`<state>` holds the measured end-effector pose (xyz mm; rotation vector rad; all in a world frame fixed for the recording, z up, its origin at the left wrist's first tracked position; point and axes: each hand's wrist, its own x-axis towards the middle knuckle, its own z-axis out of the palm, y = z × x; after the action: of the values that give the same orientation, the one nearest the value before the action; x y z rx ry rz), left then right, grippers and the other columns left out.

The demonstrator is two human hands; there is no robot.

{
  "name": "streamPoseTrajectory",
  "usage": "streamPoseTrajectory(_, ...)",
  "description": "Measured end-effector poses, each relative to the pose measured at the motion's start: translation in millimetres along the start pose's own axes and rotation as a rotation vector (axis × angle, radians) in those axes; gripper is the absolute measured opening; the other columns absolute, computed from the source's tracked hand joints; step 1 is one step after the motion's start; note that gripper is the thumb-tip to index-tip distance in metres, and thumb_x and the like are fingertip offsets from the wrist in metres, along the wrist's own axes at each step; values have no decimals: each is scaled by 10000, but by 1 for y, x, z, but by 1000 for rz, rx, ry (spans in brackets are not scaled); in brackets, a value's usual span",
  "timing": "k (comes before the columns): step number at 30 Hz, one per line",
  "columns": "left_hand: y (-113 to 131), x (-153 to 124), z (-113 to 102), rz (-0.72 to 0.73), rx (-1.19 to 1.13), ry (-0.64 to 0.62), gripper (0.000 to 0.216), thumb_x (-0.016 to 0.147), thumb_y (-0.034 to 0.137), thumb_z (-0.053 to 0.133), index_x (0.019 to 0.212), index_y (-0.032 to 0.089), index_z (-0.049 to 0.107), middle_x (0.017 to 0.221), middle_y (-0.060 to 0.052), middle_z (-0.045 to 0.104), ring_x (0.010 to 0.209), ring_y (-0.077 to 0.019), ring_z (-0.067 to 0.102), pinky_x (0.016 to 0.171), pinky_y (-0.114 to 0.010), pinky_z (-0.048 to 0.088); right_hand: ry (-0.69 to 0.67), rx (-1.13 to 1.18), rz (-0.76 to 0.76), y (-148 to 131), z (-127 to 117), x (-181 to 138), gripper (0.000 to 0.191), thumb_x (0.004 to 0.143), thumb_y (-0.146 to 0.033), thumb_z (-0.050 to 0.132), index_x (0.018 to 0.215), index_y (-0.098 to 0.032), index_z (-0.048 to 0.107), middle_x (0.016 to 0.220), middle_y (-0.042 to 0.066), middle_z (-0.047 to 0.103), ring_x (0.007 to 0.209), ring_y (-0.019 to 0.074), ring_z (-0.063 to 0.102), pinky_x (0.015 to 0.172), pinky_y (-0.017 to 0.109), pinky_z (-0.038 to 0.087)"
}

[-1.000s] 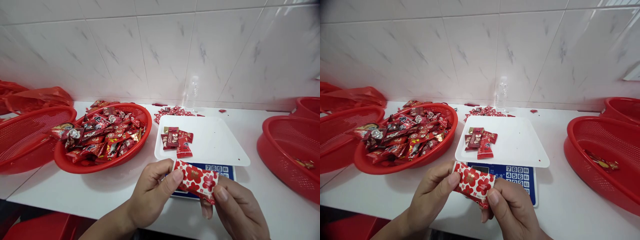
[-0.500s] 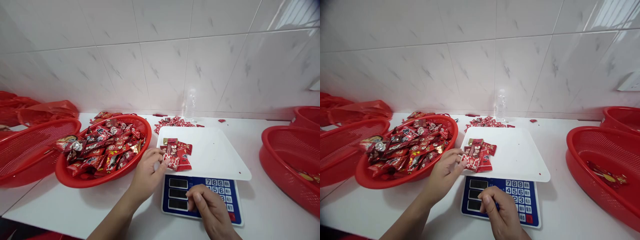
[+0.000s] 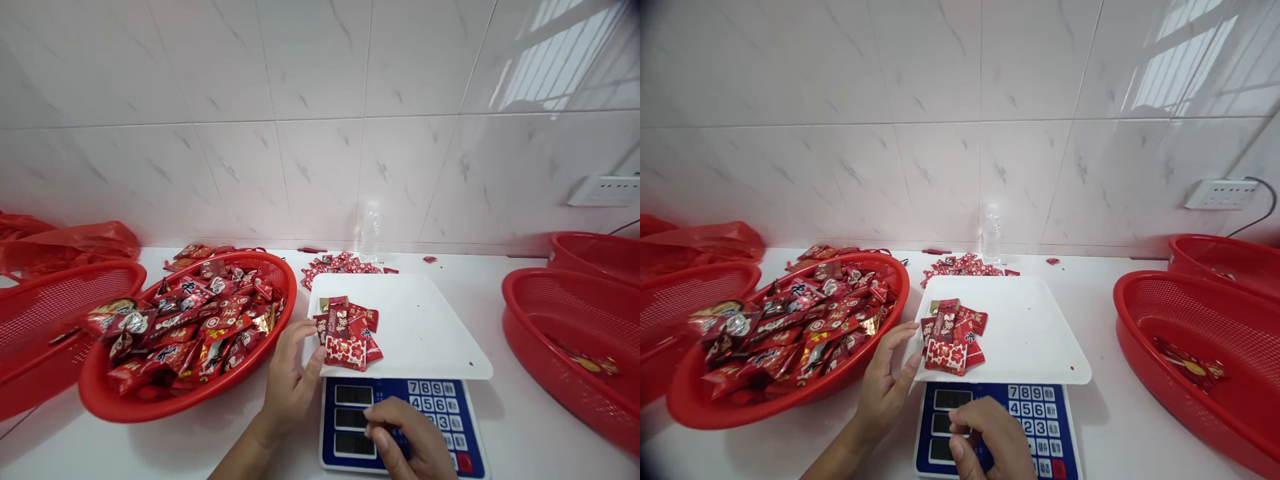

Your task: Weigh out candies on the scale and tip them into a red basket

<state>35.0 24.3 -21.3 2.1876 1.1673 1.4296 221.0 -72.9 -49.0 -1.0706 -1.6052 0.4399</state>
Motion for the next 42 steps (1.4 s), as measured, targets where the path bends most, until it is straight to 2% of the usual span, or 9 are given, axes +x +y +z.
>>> streamPoseTrajectory(3, -5, -4, 3, 30, -57, 11, 339, 916, 229, 507, 1251, 243, 453, 1251, -77, 530, 1193, -215, 498, 1031, -389, 396, -19, -121, -123, -4, -11, 17, 299, 916, -393, 530, 1204, -327, 486, 1105, 40, 635, 1019, 188, 611, 866, 310, 507)
streamPoseTrajectory(7, -8, -8, 2, -5, -133, 48, 355, 944, 250, 454, 1298, 246, 423, 1293, -85, 508, 1230, -224, 472, 1058, -401, 367, -237, -329, -125, -9, -27, 60, 562, 877, -492, 558, 1382, -354, 353, 1501, 70, 309, 1411, 273, 234, 1085, 497, 351)
streamPoseTrajectory(10, -9, -11, -1, 0, -172, 57, 346, 958, 272, 421, 1304, 251, 425, 1303, -83, 500, 1247, -231, 457, 1070, -407, 351, -471, -457, 22, -10, -25, 97, 702, 813, -644, 543, 1425, -370, 335, 1582, 70, 159, 1458, 329, 9, 1126, 596, 192)
streamPoseTrajectory(13, -11, -12, -2, -5, -201, 73, 334, 963, 281, 412, 1296, 260, 431, 1305, -78, 501, 1251, -234, 455, 1073, -411, 346, -682, -537, 97, -6, -14, 126, 860, 723, -757, 538, 1455, -371, 304, 1598, 119, 76, 1442, 373, -72, 1114, 640, 57)
streamPoseTrajectory(16, -12, -12, -3, -26, -211, 92, 319, 964, 282, 416, 1281, 263, 445, 1300, -74, 511, 1245, -230, 464, 1072, -408, 348, -787, -558, 99, 1, -1, 143, 920, 688, -804, 515, 1468, -386, 261, 1591, 152, 33, 1420, 395, -117, 1075, 681, -9)
streamPoseTrajectory(21, -10, -11, -5, -39, -207, 124, 303, 961, 279, 423, 1260, 259, 463, 1290, -73, 538, 1235, -229, 486, 1063, -401, 367, -787, -558, 69, 9, 12, 147, 791, 748, -777, 465, 1437, -416, 321, 1579, 143, 158, 1422, 439, 46, 1036, 729, 60)
streamPoseTrajectory(25, -9, -11, -6, -34, -209, 133, 300, 953, 280, 437, 1251, 257, 470, 1281, -73, 549, 1229, -233, 497, 1053, -399, 386, -708, -584, 11, 7, 17, 143, 678, 796, -697, 484, 1375, -345, 454, 1530, 142, 316, 1393, 411, 244, 1022, 718, 170)
streamPoseTrajectory(32, -7, -10, -6, -74, -204, 113, 279, 957, 278, 443, 1234, 268, 478, 1256, -54, 554, 1207, -207, 502, 1054, -372, 378, -598, -607, -127, 10, 23, 141, 486, 806, -499, 586, 1223, -250, 589, 1363, 99, 510, 1192, 296, 466, 968, 494, 369)
streamPoseTrajectory(42, -7, -6, -6, -81, -189, 103, 229, 949, 264, 466, 1169, 263, 530, 1167, -33, 588, 1108, -190, 549, 984, -326, 425, -573, -531, -160, 16, 23, 148, 382, 812, -465, 601, 1096, -210, 619, 1144, 99, 573, 978, 223, 554, 829, 357, 469)
